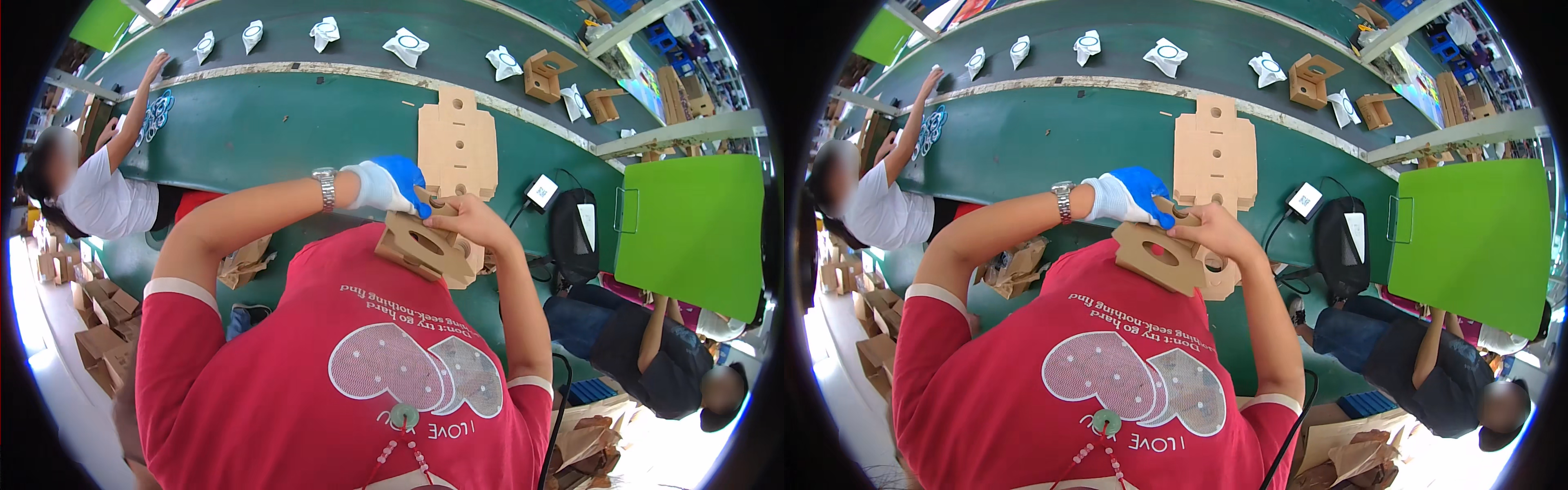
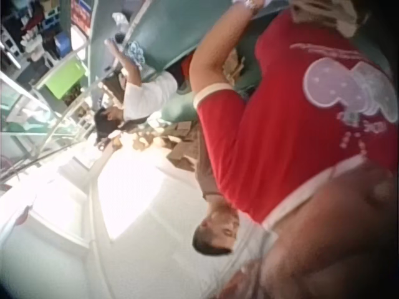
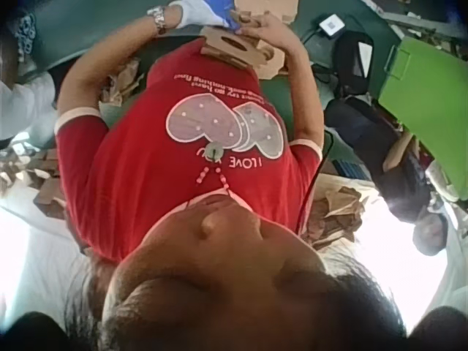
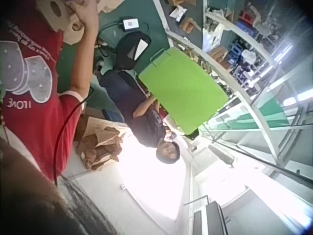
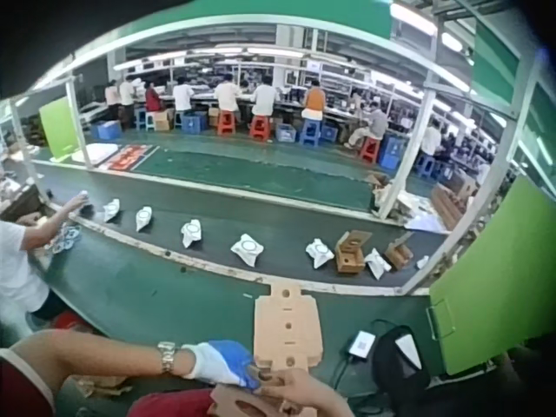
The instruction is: The recorder is folding and assembling flat cardboard components into structured packaging boxes on a production line.
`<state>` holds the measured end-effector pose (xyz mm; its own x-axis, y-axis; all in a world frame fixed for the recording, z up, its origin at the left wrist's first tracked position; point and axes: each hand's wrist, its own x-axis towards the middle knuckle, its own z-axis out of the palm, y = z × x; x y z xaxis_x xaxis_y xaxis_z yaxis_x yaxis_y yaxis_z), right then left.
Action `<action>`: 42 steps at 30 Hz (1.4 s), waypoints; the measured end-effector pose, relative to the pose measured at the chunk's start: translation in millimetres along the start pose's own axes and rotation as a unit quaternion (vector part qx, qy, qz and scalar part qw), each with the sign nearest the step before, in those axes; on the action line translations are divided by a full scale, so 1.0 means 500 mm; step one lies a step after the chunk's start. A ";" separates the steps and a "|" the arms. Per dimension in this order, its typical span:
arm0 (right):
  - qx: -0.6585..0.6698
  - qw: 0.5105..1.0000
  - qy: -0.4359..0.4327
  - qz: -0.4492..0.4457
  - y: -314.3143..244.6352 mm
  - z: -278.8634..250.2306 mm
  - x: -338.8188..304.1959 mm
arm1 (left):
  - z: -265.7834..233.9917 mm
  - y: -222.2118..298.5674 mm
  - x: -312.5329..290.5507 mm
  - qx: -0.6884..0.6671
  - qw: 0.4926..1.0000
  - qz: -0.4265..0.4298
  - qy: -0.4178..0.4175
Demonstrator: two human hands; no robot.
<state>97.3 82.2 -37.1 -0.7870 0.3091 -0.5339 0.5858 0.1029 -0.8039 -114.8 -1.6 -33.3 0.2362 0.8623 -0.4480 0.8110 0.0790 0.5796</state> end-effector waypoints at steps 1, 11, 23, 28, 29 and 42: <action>0.005 1.000 0.010 0.001 0.008 -0.014 0.004 | -0.012 -0.005 0.012 0.007 1.000 0.007 -0.005; -0.197 0.739 0.634 0.116 0.236 0.090 0.090 | 0.146 -0.131 0.025 -0.184 0.950 0.086 0.236; -0.025 0.770 0.631 0.094 0.267 0.135 0.086 | 0.148 0.036 0.284 -0.008 0.921 0.305 0.241; -0.059 0.785 0.612 0.074 0.265 0.117 0.082 | 0.227 -0.037 0.232 -0.047 0.903 0.255 0.342; -0.058 0.788 0.608 0.076 0.265 0.114 0.081 | 0.228 -0.025 0.215 -0.049 0.905 0.250 0.340; -0.113 0.883 0.454 0.040 0.267 0.055 0.081 | 0.154 -0.058 0.195 -0.115 0.953 0.226 0.166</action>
<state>138.3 82.6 -173.4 -0.3210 0.9442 -0.0743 0.7370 0.1998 -0.6457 -74.0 42.0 -146.1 0.3210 0.9417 0.1006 0.5179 -0.2635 0.8138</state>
